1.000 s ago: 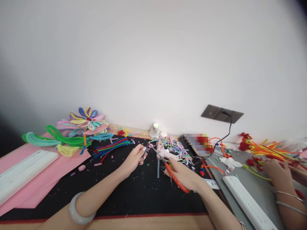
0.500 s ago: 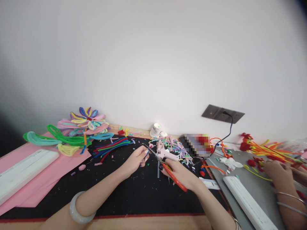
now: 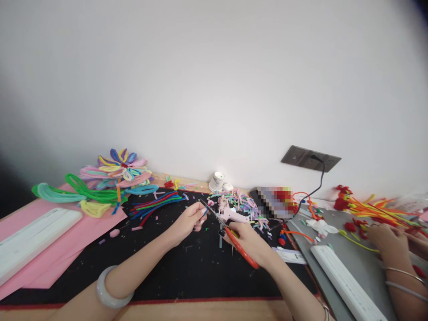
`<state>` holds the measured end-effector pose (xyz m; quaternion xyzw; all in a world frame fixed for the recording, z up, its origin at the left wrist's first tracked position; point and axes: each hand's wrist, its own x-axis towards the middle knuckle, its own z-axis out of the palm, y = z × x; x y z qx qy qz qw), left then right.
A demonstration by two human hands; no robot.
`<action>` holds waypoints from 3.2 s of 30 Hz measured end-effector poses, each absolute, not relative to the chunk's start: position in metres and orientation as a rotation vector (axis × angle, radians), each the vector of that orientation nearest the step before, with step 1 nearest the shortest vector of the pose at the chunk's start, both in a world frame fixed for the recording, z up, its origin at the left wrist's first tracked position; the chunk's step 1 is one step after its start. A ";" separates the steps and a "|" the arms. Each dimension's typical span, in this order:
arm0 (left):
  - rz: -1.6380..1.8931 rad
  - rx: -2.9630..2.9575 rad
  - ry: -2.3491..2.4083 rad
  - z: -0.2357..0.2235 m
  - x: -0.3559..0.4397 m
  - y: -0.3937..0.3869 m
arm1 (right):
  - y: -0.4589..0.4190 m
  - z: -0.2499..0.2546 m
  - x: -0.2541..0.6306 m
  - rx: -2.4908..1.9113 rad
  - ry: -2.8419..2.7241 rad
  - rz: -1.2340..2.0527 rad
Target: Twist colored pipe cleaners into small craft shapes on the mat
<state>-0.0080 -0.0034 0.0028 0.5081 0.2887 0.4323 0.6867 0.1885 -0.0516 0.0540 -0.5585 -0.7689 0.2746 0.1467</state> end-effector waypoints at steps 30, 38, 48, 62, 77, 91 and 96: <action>0.865 1.143 0.550 0.011 -0.011 -0.007 | -0.056 0.053 0.177 -1.579 -2.268 0.725; 0.879 1.118 0.563 0.011 -0.010 -0.008 | -0.041 0.051 0.187 -1.666 -2.264 0.434; 0.849 1.042 0.634 0.006 -0.011 -0.007 | 0.006 0.068 0.262 -2.197 -2.138 -0.203; 0.876 1.332 0.759 0.007 -0.012 -0.004 | -0.001 0.057 0.235 -1.752 -1.959 0.138; 0.885 1.280 0.738 0.009 -0.008 -0.006 | -0.016 0.010 0.160 -1.198 -1.537 1.272; 1.090 2.044 0.919 0.005 -0.014 -0.013 | -0.025 0.002 0.151 -1.191 -1.573 1.200; 1.045 2.169 0.930 0.006 -0.013 -0.014 | -0.027 0.005 0.151 -1.273 -1.702 1.006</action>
